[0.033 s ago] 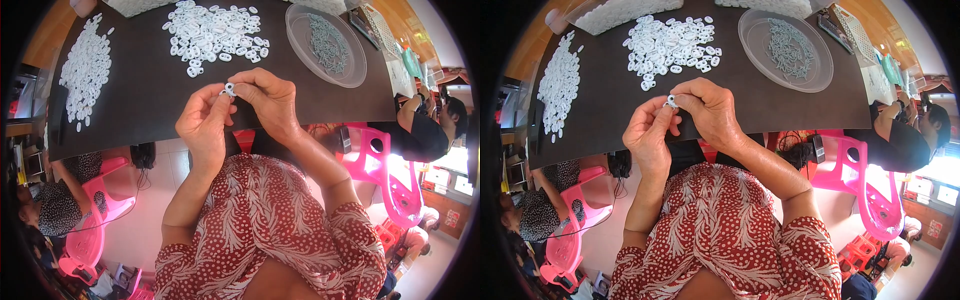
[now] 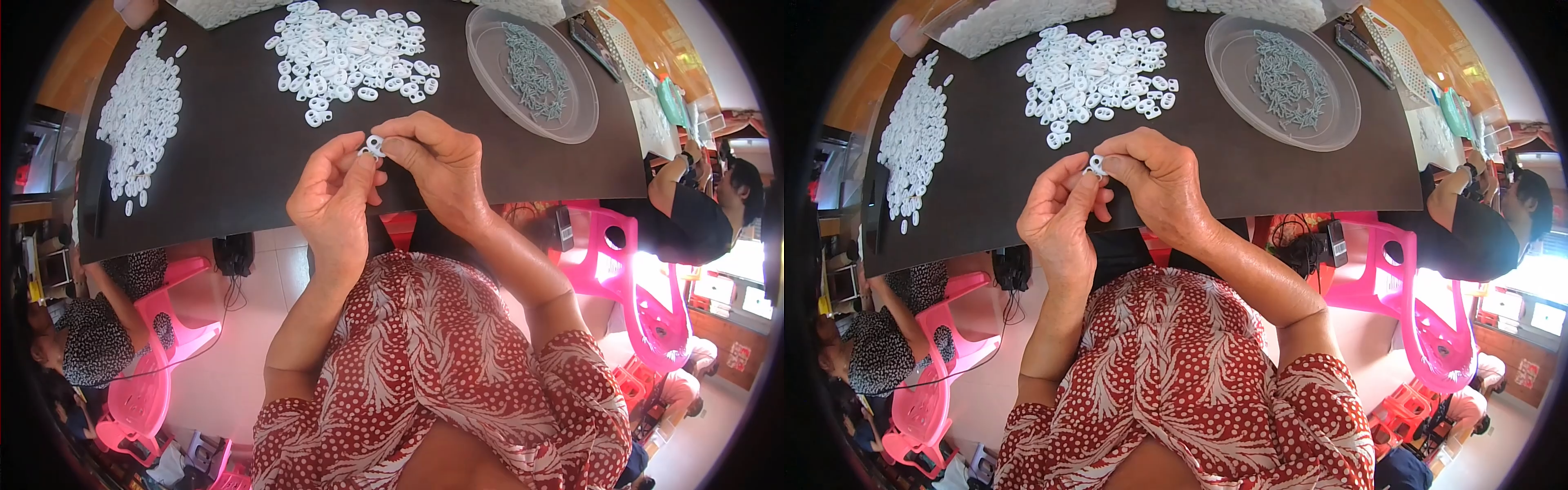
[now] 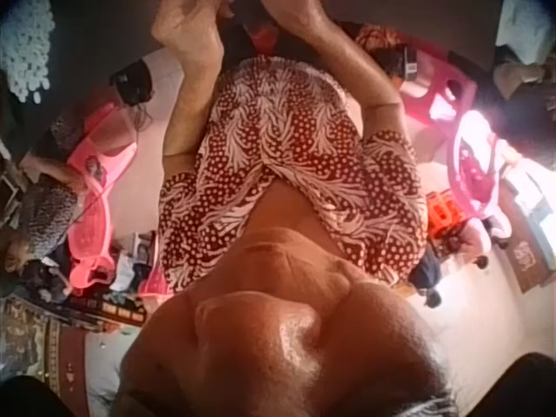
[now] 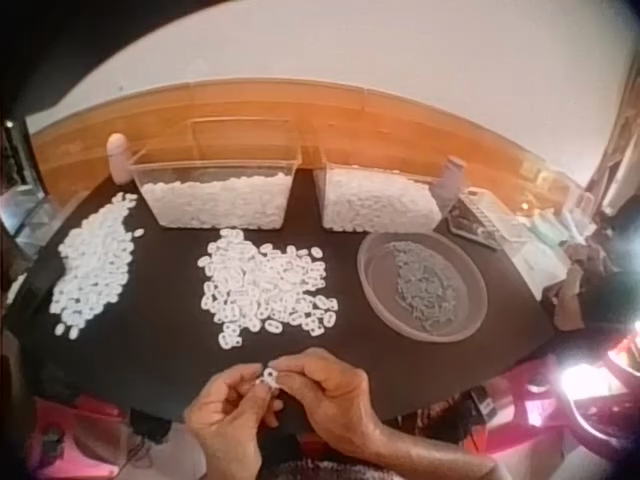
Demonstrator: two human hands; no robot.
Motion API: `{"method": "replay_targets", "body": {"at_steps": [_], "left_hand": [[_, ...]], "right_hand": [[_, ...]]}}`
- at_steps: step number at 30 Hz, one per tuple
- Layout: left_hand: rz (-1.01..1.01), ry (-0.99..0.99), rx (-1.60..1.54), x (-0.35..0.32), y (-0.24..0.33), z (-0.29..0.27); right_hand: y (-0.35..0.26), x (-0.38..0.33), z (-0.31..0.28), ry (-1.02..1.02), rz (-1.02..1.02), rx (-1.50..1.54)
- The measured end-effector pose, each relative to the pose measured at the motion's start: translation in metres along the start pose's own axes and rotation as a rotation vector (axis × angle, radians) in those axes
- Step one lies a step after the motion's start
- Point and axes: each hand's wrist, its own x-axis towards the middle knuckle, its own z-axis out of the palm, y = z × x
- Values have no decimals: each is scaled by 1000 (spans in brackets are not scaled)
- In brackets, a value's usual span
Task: Assembling small white plastic components by manually inserting smaller metal parts into them.
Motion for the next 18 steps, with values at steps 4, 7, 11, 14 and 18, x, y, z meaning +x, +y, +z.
{"method": "replay_targets", "body": {"at_steps": [4, 7, 11, 14, 18], "left_hand": [[7, -14, -35, 3, 1, 2], [-3, -33, -51, 3, 2, 3], [22, -19, -107, 3, 0, 6], [14, 35, -124, 3, 0, 7], [6, 19, -170, 4, -1, 5]], "right_hand": [[0, 1, -1, -15, -89, -118], [2, 3, -2, 1, -104, -129], [-2, 1, 0, 7, -63, -154], [-1, -2, 2, 27, -63, -96], [-4, -6, 0, -31, -92, -188]]}}
